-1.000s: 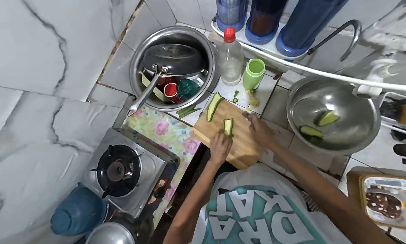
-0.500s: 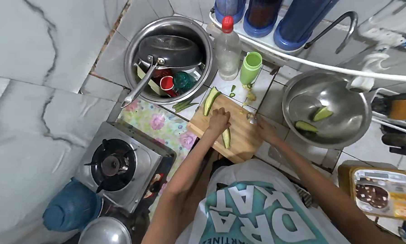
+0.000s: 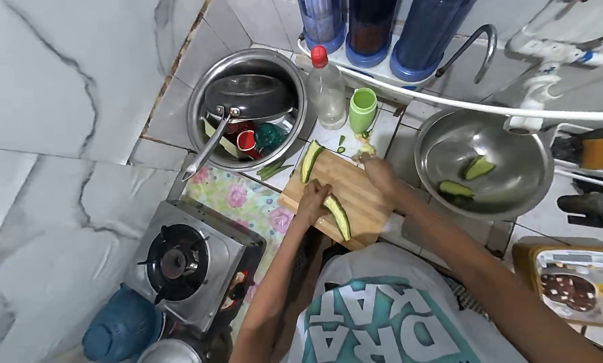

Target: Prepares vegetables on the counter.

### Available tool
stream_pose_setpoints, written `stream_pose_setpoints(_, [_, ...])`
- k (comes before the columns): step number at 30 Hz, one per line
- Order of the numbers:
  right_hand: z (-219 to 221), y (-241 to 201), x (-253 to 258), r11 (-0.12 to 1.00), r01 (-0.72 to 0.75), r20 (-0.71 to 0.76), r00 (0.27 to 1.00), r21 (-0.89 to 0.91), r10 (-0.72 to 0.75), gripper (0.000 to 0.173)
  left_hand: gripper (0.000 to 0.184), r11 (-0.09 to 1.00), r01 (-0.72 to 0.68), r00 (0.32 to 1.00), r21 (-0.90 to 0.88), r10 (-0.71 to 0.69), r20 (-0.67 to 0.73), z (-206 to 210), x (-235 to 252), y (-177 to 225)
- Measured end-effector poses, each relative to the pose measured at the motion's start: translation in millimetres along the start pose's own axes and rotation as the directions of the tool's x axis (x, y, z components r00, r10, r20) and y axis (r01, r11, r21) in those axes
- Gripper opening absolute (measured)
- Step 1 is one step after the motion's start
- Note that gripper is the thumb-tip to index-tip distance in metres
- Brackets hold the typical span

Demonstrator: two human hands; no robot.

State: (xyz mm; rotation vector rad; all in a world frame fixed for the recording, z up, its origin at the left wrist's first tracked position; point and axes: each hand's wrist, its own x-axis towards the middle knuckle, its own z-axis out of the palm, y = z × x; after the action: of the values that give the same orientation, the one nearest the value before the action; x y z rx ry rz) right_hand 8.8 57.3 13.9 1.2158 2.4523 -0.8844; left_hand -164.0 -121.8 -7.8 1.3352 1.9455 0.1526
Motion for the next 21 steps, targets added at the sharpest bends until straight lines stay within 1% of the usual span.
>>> stream_pose_setpoints(1, [-5,2,1,0.998,-0.009,-0.044,0.999,0.055,0.012,0.028,0.083,0.999,-0.009,1.000,0.044,0.009,-0.002,2,-1,2])
stream_pose_setpoints(2, [-9,5,1,0.993,-0.019,-0.059,0.998,0.116,0.026,0.027,0.083,0.996,-0.020,1.000,0.084,0.020,0.000,3,-2,3])
stream_pose_setpoints(4, [-15,18,2,0.943,-0.037,-0.013,0.999,0.332,0.043,0.034,0.075,0.993,-0.052,0.998,0.105,0.055,-0.023,8,-4,0])
stream_pose_setpoints(5, [-15,27,2,0.883,-0.060,0.032,0.998,0.465,0.050,0.036,0.074,0.995,-0.062,0.997,0.081,0.066,-0.047,10,-5,-4])
stream_pose_setpoints(6, [-13,36,3,0.809,-0.102,0.083,0.994,0.579,0.066,0.034,0.074,0.996,-0.065,0.995,0.054,0.068,-0.070,12,-5,-9])
stream_pose_setpoints(7, [-10,44,6,0.739,-0.161,0.130,0.986,0.654,0.100,0.033,0.075,0.998,-0.065,0.993,0.020,0.067,-0.094,12,-6,-13])
stream_pose_setpoints(8, [-12,48,7,0.672,-0.230,0.194,0.972,0.704,0.129,0.033,0.078,0.997,-0.062,0.991,-0.035,0.057,-0.122,9,-8,-15])
stream_pose_setpoints(10, [-17,56,6,0.608,-0.308,0.259,0.951,0.732,0.170,0.034,0.080,0.975,-0.029,0.981,-0.221,-0.015,-0.194,-4,-15,-14])
stream_pose_setpoints(11, [-19,59,5,0.592,-0.323,0.274,0.946,0.739,0.174,0.031,0.076,0.951,-0.022,0.967,-0.310,-0.059,-0.248,-12,-19,-11])
stream_pose_setpoints(13, [-18,66,1,0.530,-0.310,0.285,0.949,0.789,0.132,0.024,0.064,0.912,-0.055,0.924,-0.406,-0.107,-0.366,-26,-22,-1])
stream_pose_setpoints(15, [-14,71,1,0.392,-0.303,0.306,0.950,0.869,0.058,0.022,0.056,0.891,-0.119,0.892,-0.438,-0.098,-0.441,-31,-12,22])
stream_pose_setpoints(16, [-12,68,1,0.327,-0.308,0.316,0.948,0.893,0.031,0.018,0.060,0.881,-0.148,0.884,-0.449,-0.086,-0.460,-30,-4,38])
stream_pose_setpoints(17, [-13,61,-2,0.283,-0.314,0.326,0.945,0.906,0.005,0.013,0.071,0.875,-0.165,0.874,-0.455,-0.083,-0.478,-27,5,57])
stream_pose_setpoints(19, [-18,41,-10,0.229,-0.313,0.330,0.943,0.922,-0.040,0.023,0.104,0.877,-0.167,0.841,-0.451,-0.112,-0.530,-15,28,92])
stream_pose_setpoints(20, [-20,33,-14,0.220,-0.302,0.323,0.945,0.927,-0.062,0.028,0.118,0.882,-0.144,0.828,-0.449,-0.141,-0.542,-9,40,104])
stream_pose_setpoints(21, [-20,31,-17,0.221,-0.290,0.314,0.945,0.931,-0.086,0.031,0.128,0.891,-0.113,0.820,-0.440,-0.166,-0.548,-4,51,112])
